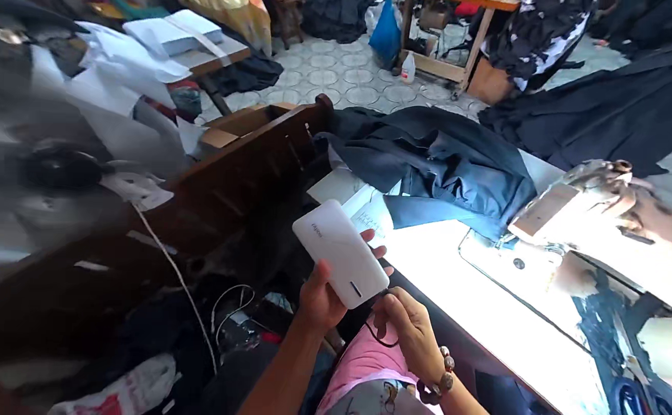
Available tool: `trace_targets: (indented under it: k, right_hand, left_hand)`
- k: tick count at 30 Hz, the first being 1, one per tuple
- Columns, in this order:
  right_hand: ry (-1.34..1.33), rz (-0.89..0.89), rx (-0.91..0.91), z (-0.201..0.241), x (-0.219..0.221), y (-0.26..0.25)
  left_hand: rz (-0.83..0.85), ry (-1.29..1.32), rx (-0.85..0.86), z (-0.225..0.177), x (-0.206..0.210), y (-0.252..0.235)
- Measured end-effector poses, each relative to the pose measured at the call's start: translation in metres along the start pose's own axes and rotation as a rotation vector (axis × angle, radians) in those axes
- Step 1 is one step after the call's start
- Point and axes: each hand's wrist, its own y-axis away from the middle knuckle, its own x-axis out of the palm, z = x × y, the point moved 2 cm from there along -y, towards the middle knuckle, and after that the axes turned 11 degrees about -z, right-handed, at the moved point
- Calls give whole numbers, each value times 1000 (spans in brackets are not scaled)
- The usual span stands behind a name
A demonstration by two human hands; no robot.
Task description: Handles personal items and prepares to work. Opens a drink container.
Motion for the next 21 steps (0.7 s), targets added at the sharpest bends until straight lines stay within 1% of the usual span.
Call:
trace_targets:
  k: [3, 6, 10, 12, 14, 16, 18, 21]
  right_hand:
    - [88, 16, 18, 4, 2, -3]
    - [118, 30, 53, 12, -2, -4]
    - [80, 12, 147, 13, -11, 10]
    - [120, -15, 85, 15, -9, 6]
    - [178, -54, 3, 20, -6, 2]
    - [200, -63, -38, 21, -3, -3]
    - [208, -59, -35, 20, -1, -4]
    - [201, -67, 15, 18, -1, -1]
  left_hand:
    - [-319, -91, 62, 3, 15, 2]
    - [-447, -24, 72, 2, 23, 2]
    - [-640, 15, 264, -21, 20, -14]
    - [-668, 67, 276, -28, 19, -15]
    - [-698, 133, 190, -18, 23, -10]
    - [-706, 192, 97, -6, 26, -4]
    - [-710, 226, 35, 2, 28, -1]
    - [-677, 230, -4, 9, 29, 3]
